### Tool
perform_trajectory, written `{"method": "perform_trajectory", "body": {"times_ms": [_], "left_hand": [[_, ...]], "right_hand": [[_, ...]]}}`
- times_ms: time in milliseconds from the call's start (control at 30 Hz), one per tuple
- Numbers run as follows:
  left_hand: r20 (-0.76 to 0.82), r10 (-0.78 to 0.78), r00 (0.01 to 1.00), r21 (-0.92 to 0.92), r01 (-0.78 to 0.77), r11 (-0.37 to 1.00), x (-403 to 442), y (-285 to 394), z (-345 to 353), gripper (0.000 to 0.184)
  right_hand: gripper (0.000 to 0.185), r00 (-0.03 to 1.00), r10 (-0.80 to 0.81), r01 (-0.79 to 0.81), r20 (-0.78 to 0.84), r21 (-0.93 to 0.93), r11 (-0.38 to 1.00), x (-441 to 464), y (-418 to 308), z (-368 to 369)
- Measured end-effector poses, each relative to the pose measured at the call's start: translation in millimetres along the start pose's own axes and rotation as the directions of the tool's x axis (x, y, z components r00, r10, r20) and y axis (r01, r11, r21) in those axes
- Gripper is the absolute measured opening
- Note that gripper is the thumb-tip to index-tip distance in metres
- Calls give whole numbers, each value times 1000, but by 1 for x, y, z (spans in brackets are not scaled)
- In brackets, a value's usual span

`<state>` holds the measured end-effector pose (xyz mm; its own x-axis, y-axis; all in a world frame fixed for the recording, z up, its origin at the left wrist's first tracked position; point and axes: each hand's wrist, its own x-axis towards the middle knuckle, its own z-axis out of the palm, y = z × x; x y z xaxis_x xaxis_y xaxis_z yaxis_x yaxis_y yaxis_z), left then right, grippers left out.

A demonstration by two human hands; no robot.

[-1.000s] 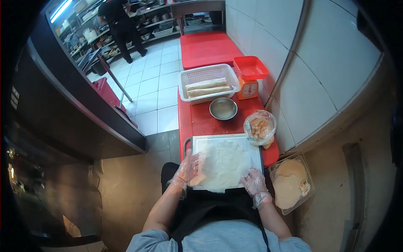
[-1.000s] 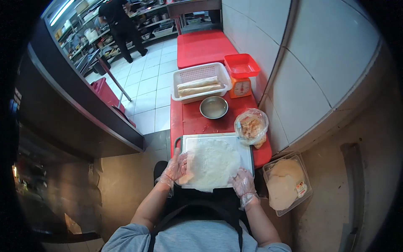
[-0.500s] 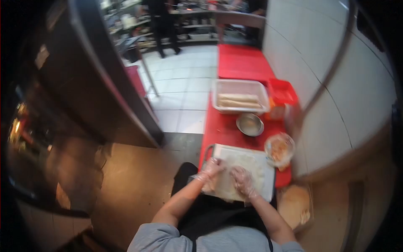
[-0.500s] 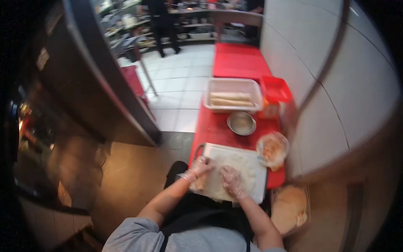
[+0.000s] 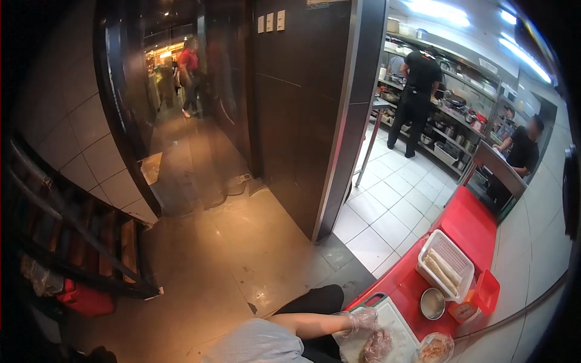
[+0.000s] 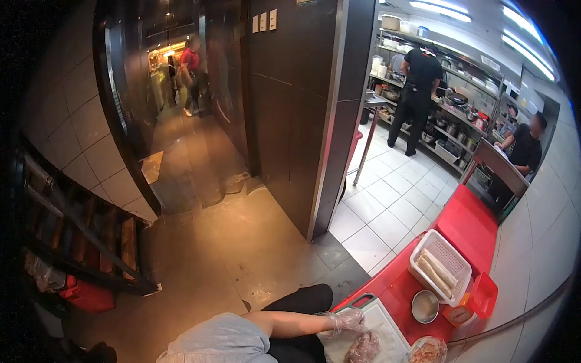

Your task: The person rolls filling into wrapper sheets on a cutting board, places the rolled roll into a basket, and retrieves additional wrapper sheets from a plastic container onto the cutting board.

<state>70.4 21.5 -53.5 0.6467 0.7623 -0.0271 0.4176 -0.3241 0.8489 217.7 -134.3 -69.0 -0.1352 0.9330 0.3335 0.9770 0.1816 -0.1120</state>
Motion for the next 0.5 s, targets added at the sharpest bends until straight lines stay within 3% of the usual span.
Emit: {"method": "perform_trajectory", "body": {"times_ms": [133,233,300,367,400,433,467,500], "left_hand": [[31,-54,998,113,50,992,5,-3,12,29],[152,74,986,320,-120,940,13,-12,22,29],[269,189,944,485,-303,821,13,-20,21,28],[431,165,887,576,-411,707,8,5,11,25],[409,111,906,562,-346,751,5,12,3,22],[458,140,878,571,-412,710,9,0,8,21],[444,227,867,591,-474,652,11,-13,12,19],[446,195,874,620,-459,637,12,-14,13,18]], "right_hand": [[37,997,50,-47,-62,47,998,13,-14,-12],[34,988,102,-87,-118,126,988,25,-23,-20],[33,983,143,-122,-120,166,979,26,-28,-30],[35,980,198,-188,-33,197,962,29,-33,-41],[37,976,150,-129,-159,137,982,25,-29,-30],[38,975,144,-113,-171,179,977,31,-32,-35],[25,968,143,-95,-204,230,969,36,-34,-41],[27,974,169,-130,-150,240,962,33,-32,-41]]}}
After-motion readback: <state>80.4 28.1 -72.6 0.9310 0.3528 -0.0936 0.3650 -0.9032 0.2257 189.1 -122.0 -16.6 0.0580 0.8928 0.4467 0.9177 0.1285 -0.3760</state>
